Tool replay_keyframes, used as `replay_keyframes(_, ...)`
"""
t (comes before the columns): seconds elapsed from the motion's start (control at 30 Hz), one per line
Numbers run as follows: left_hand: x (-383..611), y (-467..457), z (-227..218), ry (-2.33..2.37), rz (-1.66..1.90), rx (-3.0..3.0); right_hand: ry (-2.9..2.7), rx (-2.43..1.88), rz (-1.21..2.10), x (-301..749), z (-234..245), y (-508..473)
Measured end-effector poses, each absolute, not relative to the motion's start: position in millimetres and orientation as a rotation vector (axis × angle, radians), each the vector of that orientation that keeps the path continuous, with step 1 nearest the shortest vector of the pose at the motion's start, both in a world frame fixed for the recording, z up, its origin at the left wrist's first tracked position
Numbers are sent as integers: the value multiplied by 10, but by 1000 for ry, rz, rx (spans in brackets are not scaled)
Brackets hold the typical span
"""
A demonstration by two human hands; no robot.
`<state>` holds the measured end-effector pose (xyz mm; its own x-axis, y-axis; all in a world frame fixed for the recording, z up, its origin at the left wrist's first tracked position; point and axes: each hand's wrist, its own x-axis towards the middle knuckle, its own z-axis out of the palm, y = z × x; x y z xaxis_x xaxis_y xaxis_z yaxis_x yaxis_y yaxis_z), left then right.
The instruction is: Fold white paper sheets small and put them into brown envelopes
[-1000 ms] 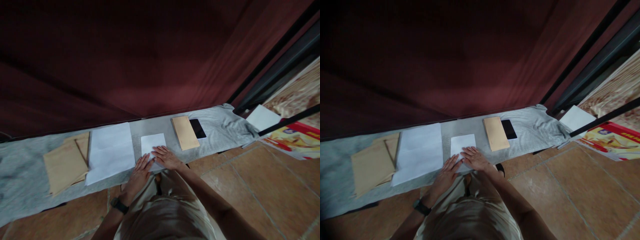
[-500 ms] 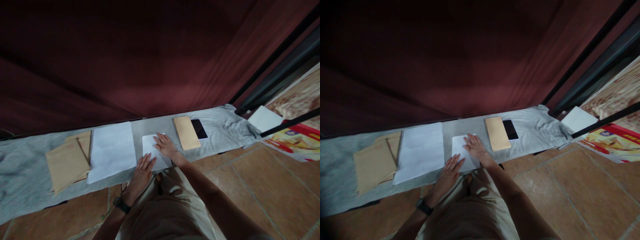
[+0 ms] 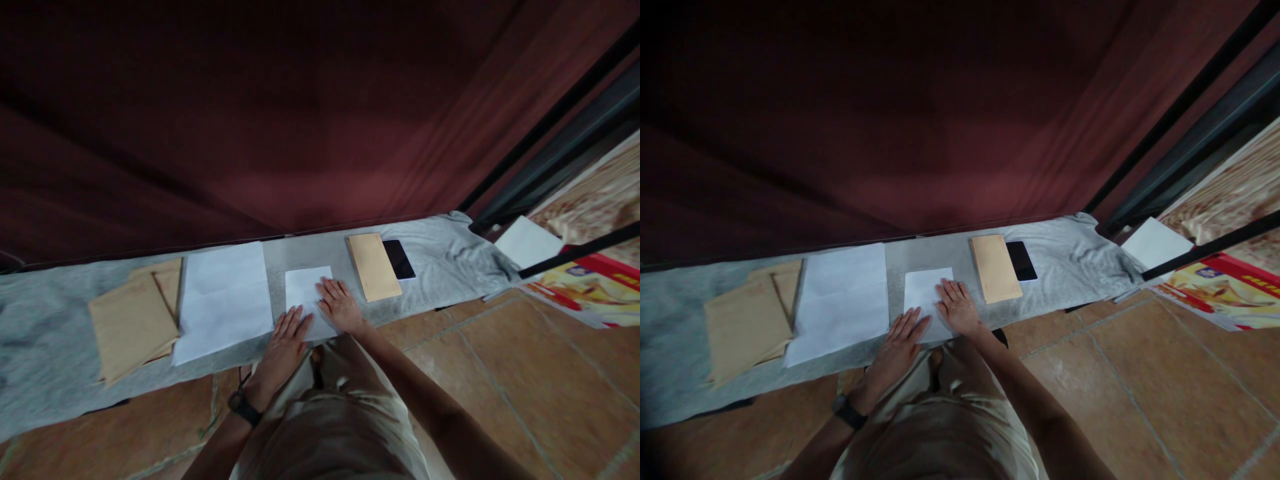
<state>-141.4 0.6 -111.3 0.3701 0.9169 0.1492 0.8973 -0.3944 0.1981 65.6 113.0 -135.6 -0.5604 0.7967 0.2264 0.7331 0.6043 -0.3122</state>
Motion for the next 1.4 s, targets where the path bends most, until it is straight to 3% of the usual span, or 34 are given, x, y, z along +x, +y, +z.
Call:
replay_keyframes(0.6,-1208,199,-1052,1695,217,2505,-2586,-1078,309,916,-1263,739)
replay_keyframes(1.13,-1658,94,-1079,1575,540,2393,-2378,-848,733,1335,-1176,707)
replay_keyframes(1.4,-1600,71,-1165,1752,861,2042,-2265,-1143,654,1202,-1196,746)
